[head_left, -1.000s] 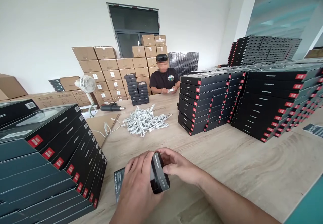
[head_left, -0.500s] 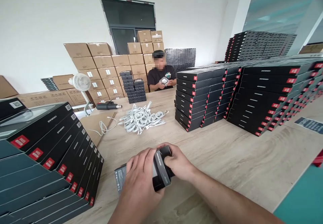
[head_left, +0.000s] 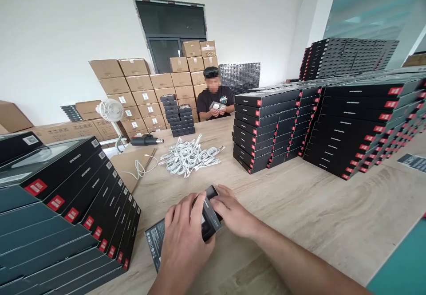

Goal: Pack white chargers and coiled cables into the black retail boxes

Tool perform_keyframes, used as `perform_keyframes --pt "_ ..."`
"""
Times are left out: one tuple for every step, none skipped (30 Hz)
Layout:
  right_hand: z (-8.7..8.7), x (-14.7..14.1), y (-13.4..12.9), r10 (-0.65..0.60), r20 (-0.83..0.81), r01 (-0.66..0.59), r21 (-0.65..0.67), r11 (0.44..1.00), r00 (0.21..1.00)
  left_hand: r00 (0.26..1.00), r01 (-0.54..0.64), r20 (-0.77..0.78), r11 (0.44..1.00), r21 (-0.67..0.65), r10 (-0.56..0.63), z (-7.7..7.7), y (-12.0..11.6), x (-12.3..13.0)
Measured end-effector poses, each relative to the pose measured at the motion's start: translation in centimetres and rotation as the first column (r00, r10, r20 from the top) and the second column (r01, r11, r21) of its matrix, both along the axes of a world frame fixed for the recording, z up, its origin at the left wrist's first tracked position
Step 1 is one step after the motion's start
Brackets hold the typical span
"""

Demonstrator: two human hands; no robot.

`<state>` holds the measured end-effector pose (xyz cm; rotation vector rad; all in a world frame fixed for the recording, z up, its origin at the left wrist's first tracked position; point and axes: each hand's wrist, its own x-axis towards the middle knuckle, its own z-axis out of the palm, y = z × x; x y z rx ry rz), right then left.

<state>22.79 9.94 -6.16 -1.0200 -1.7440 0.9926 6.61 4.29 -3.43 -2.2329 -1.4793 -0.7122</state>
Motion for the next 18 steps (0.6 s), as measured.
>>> perform_keyframes --pt "0.0 0.1 0.2 0.036 -0.087 -0.042 -0.076 0.996 0.996 1.0 0.002 0.012 1.0 -0.004 -0.002 0.0 0.0 0.0" --pt "0.1 0.4 0.4 0.045 -0.188 -0.071 -0.137 0.988 0.981 0.999 -0.001 0.033 1.0 -0.013 0.001 0.1 0.1 -0.1" --pt "0.2 0.9 0.7 0.02 -0.294 -0.079 -0.188 0.979 0.955 0.998 -0.013 0.056 0.999 -0.033 0.015 0.1 0.1 -0.1" --pt "0.3 1.4 1.1 -0.028 -0.402 -0.072 -0.232 0.97 0.915 0.996 -0.033 0.077 0.997 -0.063 0.037 0.2 0.1 -0.2" --pt "0.5 2.1 1.5 -0.086 -0.501 -0.064 -0.276 0.959 0.861 0.994 -0.058 0.091 0.993 -0.098 0.068 0.3 0.2 -0.3" --pt "0.7 2.8 2.0 -0.14 -0.581 -0.066 -0.319 0.945 0.802 0.99 -0.091 0.097 0.986 -0.137 0.104 0.3 0.2 -0.4" --pt "0.9 3.6 2.6 -0.184 -0.637 -0.078 -0.36 0.93 0.749 0.985 -0.128 0.09 0.977 -0.173 0.145 0.3 0.3 -0.5" --pt "1.0 4.4 3.1 -0.221 -0.671 -0.089 -0.395 0.914 0.707 0.979 -0.171 0.074 0.964 -0.202 0.19 0.2 0.4 -0.8" --pt "1.0 5.2 3.7 -0.264 -0.684 -0.083 -0.429 0.899 0.68 0.97 -0.223 0.052 0.949 -0.221 0.239 0.0 0.6 -1.0" --pt "1.0 5.9 4.3 -0.309 -0.679 -0.061 -0.462 0.885 0.666 0.956 -0.279 0.029 0.933 -0.228 0.293 -0.3 0.8 -1.4" --pt "0.9 6.5 4.7 -0.356 -0.662 -0.023 -0.491 0.871 0.66 0.939 -0.335 0.005 0.916 -0.22 0.344 -0.5 1.0 -1.8" --pt "0.8 7.0 5.1 -0.398 -0.644 0.016 -0.514 0.858 0.653 0.922 -0.381 -0.01 0.904 -0.195 0.387 -0.8 1.3 -2.2" --pt "0.6 7.3 5.3 -0.422 -0.623 0.035 -0.535 0.844 0.658 0.91 -0.411 -0.011 0.898 -0.156 0.414 -1.0 1.5 -2.6" --pt "0.4 7.4 5.4 -0.416 -0.6 0.023 -0.552 0.833 0.683 0.908 -0.416 0.01 0.903 -0.112 0.419 -1.1 1.6 -2.9" --pt "0.2 7.3 5.3 -0.377 -0.573 -0.015 -0.563 0.827 0.728 0.917 -0.392 0.056 0.917 -0.075 0.396 -1.2 1.7 -3.0" --pt "0.0 7.0 5.0 -0.302 -0.54 -0.072 -0.564 0.822 0.786 0.93 -0.342 0.125 0.938 -0.055 0.346 -1.1 1.7 -3.0" --pt "-0.3 6.5 4.7 -0.202 -0.494 -0.133 -0.561 0.817 0.846 0.938 -0.271 0.209 0.961 -0.057 0.277 -1.0 1.6 -2.8" --pt "-0.5 5.9 4.3 -0.086 -0.432 -0.184 -0.544 0.819 0.898 0.933 -0.185 0.298 0.979 -0.081 0.201 -0.9 1.4 -2.6"
